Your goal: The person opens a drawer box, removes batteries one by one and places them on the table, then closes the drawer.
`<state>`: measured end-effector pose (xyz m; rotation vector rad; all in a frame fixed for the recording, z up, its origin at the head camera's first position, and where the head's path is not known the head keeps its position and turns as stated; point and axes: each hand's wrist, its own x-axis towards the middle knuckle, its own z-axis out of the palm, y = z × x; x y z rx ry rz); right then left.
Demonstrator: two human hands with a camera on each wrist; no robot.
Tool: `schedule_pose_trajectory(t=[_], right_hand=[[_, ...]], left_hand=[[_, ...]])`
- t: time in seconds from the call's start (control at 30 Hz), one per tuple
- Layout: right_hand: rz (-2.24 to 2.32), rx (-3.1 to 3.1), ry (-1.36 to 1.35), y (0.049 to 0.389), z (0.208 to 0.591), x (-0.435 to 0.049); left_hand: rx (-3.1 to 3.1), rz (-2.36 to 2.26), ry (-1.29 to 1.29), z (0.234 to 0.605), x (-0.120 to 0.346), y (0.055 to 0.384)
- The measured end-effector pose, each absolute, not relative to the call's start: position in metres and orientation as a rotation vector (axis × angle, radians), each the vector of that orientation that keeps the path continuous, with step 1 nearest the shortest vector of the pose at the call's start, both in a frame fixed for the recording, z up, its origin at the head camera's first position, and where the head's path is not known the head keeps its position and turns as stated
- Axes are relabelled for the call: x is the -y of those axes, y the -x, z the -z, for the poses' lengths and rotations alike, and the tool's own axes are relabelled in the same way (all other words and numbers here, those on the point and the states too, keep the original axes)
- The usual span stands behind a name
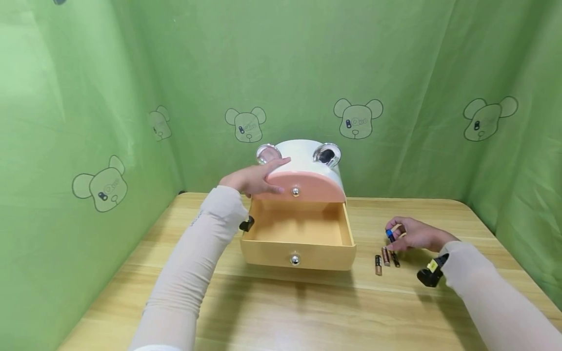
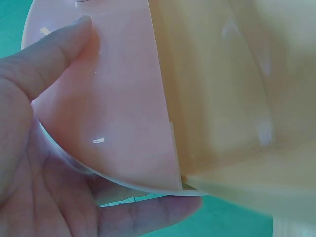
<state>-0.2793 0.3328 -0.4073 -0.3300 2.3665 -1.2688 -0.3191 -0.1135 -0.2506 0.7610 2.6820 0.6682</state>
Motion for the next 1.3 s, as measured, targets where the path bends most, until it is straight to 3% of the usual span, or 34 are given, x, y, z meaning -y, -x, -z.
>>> schedule_pose_trajectory(t=[1.3], right_hand=[[1.223, -2.562, 0.202, 0.280, 0.439, -0.337]], left_hand=[[-2.677, -0.704, -0.746, 0.253, 0.114, 0.318]])
